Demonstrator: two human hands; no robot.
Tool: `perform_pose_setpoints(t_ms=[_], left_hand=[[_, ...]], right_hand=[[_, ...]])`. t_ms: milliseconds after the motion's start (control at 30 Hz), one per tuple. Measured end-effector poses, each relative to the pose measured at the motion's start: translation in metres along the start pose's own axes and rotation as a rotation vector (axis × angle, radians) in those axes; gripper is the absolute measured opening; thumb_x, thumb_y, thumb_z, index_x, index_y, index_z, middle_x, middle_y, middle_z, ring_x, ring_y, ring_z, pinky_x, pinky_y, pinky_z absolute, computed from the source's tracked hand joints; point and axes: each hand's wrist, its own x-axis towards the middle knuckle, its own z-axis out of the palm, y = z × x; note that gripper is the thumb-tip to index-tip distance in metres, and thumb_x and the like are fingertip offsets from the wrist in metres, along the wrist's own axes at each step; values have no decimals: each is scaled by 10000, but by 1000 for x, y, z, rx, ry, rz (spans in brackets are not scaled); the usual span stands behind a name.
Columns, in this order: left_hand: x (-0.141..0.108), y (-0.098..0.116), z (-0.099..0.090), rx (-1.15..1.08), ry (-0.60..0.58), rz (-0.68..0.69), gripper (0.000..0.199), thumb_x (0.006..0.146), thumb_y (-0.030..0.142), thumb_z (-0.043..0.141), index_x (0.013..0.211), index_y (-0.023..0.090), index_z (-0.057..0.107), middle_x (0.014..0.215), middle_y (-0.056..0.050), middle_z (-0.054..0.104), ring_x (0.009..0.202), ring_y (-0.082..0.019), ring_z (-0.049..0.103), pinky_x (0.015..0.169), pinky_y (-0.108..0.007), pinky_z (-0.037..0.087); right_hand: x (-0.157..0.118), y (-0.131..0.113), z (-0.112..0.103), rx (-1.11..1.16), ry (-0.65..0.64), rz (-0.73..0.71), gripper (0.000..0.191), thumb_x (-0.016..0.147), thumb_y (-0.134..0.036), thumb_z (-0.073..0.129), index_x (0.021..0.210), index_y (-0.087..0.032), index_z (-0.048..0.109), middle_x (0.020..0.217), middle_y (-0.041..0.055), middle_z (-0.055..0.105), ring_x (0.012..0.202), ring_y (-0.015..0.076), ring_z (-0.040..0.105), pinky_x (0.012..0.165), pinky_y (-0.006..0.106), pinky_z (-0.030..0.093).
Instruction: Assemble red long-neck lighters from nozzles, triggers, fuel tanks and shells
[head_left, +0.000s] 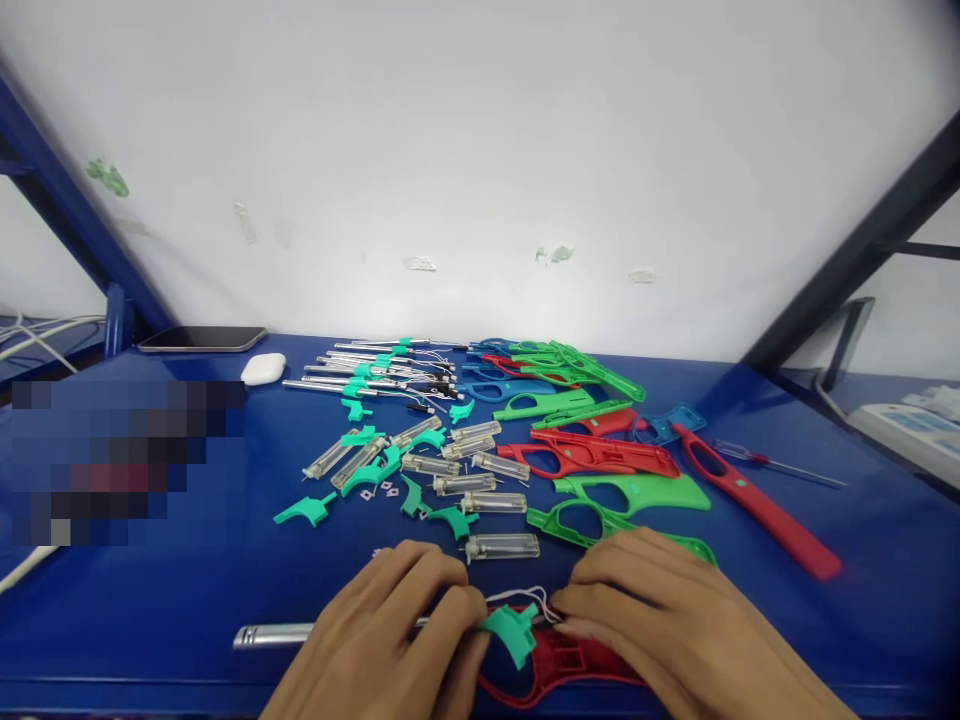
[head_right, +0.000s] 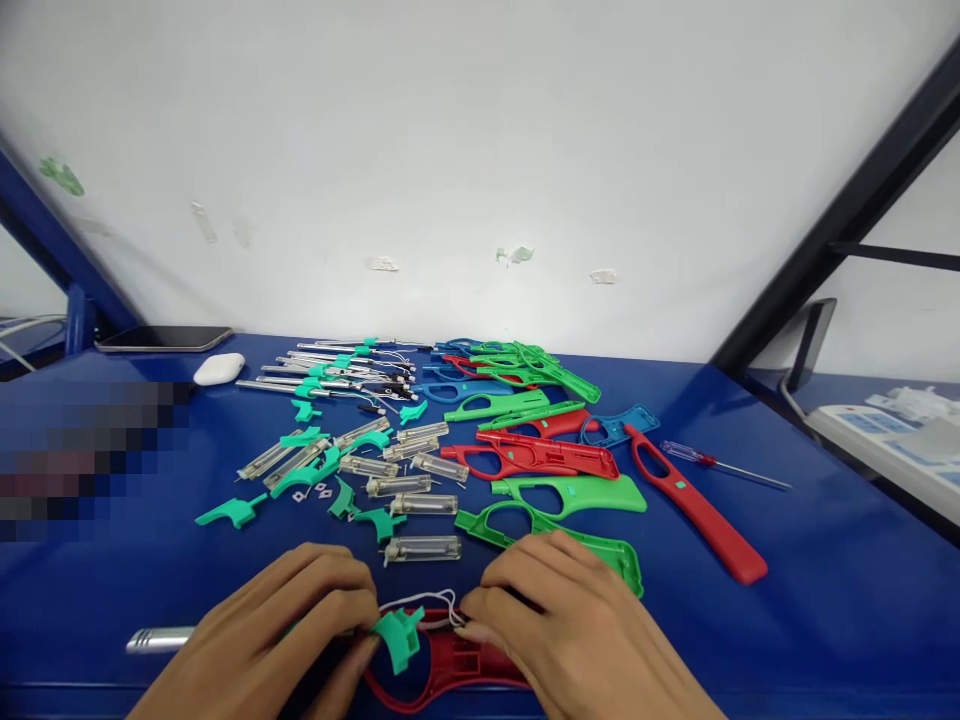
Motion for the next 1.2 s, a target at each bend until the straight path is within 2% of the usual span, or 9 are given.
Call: perform_pose_setpoints(t_ms=[100, 200, 333, 533, 633, 767, 1000, 1200], left_hand=[[2, 3, 1, -36, 28, -38, 156, 1105, 138, 500, 1116, 254, 605, 1013, -5, 740, 877, -182, 723, 819, -291, 659], [4, 3, 1, -58, 36, -50, 152, 1112, 146, 496, 1100, 253, 604, 993, -7, 732, 862, -182, 716, 808, -294, 665], [1, 0, 2, -46, -18, -45, 155, 1119, 151, 511, 1166, 252, 618, 1058, -15, 751, 936, -196, 728, 874, -325, 670], [2, -1, 5, -28, -13, -17, 159, 1134, 158, 502, 1187, 242, 627, 1060, -17, 767, 932, -193, 741, 875, -309, 667], [4, -1, 5, -25, 10, -8, 171, 1143, 152, 474, 1157, 235, 624, 1017, -12, 766, 887, -184, 735, 841, -293, 666], [1, -1, 6, -46, -18, -17, 157, 1145, 158, 494, 1181, 234, 627, 1054, -17, 760, 923, -188, 725, 863, -307, 666], [-3, -1, 7, -66, 8, -20, 173, 1146, 159, 494, 1191, 233, 645, 1059, -22, 767, 923, -191, 721, 863, -320, 669], [1, 2, 4, -80, 59, 3, 174, 1122, 114, 529, 1173, 208, 666, 1039, -30, 780, 929, -186, 737, 866, -303, 665]], right_hand=[[7, -1, -9, -14, -28, -22, 412, 1216, -450, 395, 1128, -347, 784, 1051, -57, 837, 914, 130, 785, 858, 249, 583], [7, -2, -14, -49, -51, -33, 371, 1201, -484, 453, 1193, -351, 799, 1100, -51, 856, 973, 152, 812, 890, 263, 614], [-1, -1, -10, -27, -40, 28, 367, 1189, -513, 464, 1187, -349, 792, 1140, -43, 846, 1036, 171, 805, 932, 287, 616], [-4, 1, -1, 51, -88, 56, 347, 1208, -433, 416, 1105, -332, 731, 1088, -36, 793, 957, 154, 771, 852, 290, 574], [-2, 2, 1, 8, -45, 7, 347, 1218, -389, 380, 1129, -311, 706, 1091, -20, 789, 959, 161, 768, 861, 308, 559], [1, 1, -1, -2, -3, -11, 297, 1219, -348, 413, 1132, -310, 694, 1077, -23, 787, 924, 147, 764, 839, 287, 566], [10, -11, -12, -6, 89, 5, 332, 1203, -425, 463, 1004, -306, 699, 1008, -23, 795, 883, 125, 785, 795, 193, 631], [11, -12, -10, -31, 191, 0, 277, 1184, -400, 505, 1053, -305, 731, 1019, -10, 828, 910, 132, 820, 832, 173, 654]])
